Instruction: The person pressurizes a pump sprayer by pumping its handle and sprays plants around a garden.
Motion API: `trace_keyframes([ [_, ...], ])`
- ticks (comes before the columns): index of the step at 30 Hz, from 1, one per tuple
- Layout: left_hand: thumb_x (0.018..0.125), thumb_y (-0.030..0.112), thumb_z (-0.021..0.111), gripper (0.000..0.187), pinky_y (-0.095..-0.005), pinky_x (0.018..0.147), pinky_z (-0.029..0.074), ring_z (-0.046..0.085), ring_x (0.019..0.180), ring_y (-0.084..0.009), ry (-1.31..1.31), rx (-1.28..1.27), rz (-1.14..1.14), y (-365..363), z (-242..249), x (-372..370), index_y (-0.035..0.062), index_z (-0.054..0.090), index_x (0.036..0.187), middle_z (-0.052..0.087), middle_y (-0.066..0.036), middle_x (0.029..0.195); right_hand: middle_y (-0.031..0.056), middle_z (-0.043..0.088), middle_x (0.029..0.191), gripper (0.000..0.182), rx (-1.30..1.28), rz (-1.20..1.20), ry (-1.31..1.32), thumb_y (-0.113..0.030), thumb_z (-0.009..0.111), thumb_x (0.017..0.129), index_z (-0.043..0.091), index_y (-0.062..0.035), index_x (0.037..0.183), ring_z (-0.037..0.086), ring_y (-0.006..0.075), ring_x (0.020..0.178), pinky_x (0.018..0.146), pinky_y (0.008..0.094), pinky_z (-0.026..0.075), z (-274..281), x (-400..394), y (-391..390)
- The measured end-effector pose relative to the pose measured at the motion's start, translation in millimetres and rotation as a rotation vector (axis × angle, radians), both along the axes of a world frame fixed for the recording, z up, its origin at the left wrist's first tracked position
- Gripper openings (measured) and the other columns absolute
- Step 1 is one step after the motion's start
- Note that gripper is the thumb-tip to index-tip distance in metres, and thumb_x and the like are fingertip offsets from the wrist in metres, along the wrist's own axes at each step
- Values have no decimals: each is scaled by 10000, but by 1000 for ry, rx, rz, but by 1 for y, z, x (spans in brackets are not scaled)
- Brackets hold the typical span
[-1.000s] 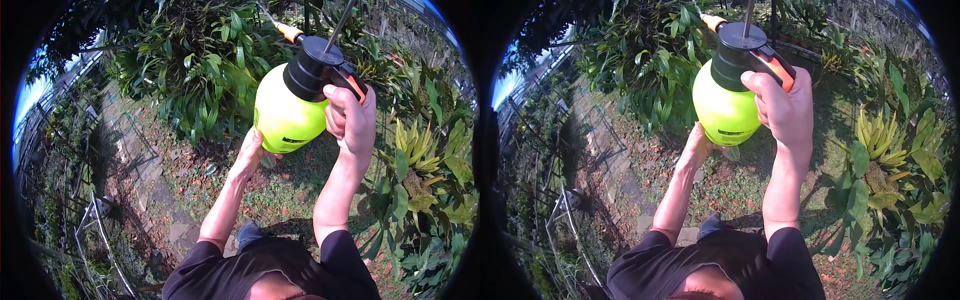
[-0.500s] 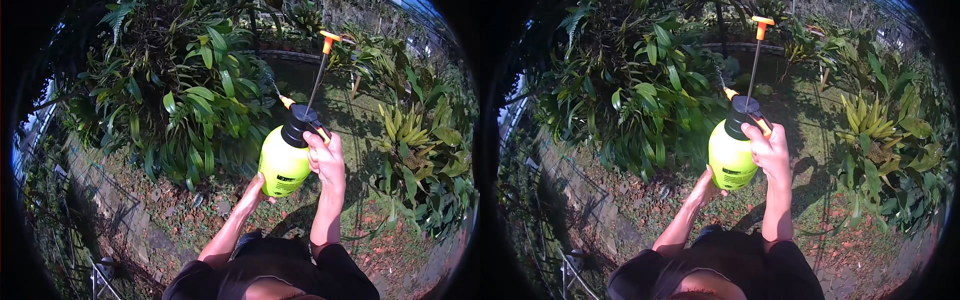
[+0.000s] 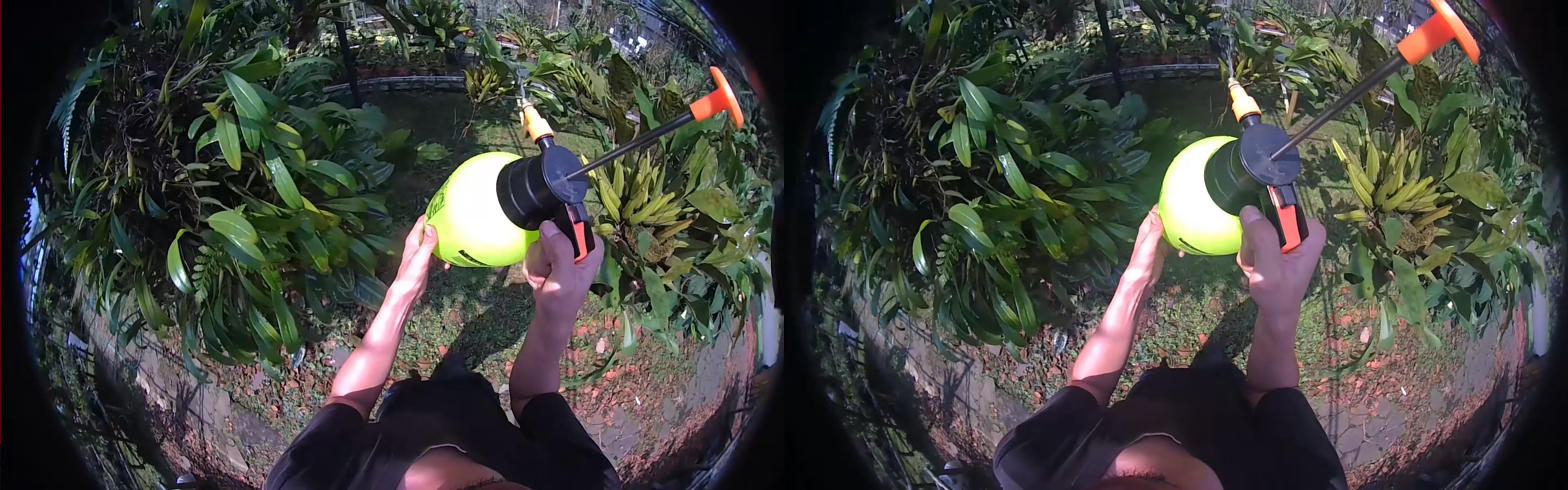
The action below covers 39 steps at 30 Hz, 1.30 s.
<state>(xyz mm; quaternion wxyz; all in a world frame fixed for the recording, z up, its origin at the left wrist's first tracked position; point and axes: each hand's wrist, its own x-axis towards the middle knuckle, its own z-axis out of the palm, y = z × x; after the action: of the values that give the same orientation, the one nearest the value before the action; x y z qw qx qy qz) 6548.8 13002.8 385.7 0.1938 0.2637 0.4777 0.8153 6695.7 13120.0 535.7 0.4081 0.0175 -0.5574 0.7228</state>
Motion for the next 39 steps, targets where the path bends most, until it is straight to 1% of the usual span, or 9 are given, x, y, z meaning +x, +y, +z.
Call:
trace_keyframes([
  [4,971,564,387,559,-221,516,453,572,724,-75,-185,-6,-102,36,-31,-10,72,480,1220,596,-12,958,-45,440,507,204,-39,43,-131,-71,620,872,543,-26,688,382,34,403,384,223,277,-15,-22,26],
  [11,959,610,352,596,-196,441,434,546,571,-59,-560,-107,-141,87,-92,-3,73,524,1150,619,0,814,-52,495,563,128,-123,33,-401,-86,620,896,583,-26,789,432,18,457,412,218,299,-59,-58,71],
  [14,957,609,358,585,-194,449,448,552,573,-59,-523,-90,-176,103,-103,-15,78,524,1138,617,6,807,-48,507,567,117,-78,19,-358,-74,618,882,599,-10,785,441,19,464,421,218,310,-66,-65,87],
  [19,986,552,329,613,-224,520,490,592,779,-80,-330,-1,-161,122,-110,-49,66,330,1359,576,-43,1069,-33,404,511,170,104,-17,-290,-31,562,875,496,-11,720,339,36,389,368,235,265,-68,-83,109],
  [27,965,593,347,635,-253,521,483,598,763,-119,-436,3,-181,119,-123,-85,81,345,1341,586,-59,1032,-22,443,495,201,160,-22,-376,-8,563,836,497,-19,646,392,43,410,390,235,299,-56,-126,101],
  [30,976,601,293,636,-242,495,469,592,716,-99,-468,-48,-198,129,-125,-111,69,427,1298,610,-38,971,-12,466,524,239,187,-62,-356,-106,602,889,511,-18,686,431,52,436,407,232,329,-66,-140,94],
  [33,991,577,276,635,-258,616,506,605,816,-108,-424,-70,-263,150,-118,-138,49,444,1301,611,-43,1026,-6,476,533,264,202,-161,-320,-150,604,903,515,-16,693,447,64,445,417,237,347,-85,-150,95],
  [37,1005,549,279,637,-320,977,422,532,1137,-154,-384,-30,-346,194,-111,-161,21,451,1317,572,-85,1205,4,488,535,269,267,-330,-280,-153,587,910,515,-9,695,451,69,450,422,238,352,-98,-168,101],
  [39,1002,554,287,642,-323,979,422,528,1145,-154,-437,-26,-351,219,-113,-165,23,455,1321,568,-84,1215,9,494,535,261,284,-400,-273,-146,577,909,514,-5,698,447,66,450,417,235,344,-100,-174,108],
])
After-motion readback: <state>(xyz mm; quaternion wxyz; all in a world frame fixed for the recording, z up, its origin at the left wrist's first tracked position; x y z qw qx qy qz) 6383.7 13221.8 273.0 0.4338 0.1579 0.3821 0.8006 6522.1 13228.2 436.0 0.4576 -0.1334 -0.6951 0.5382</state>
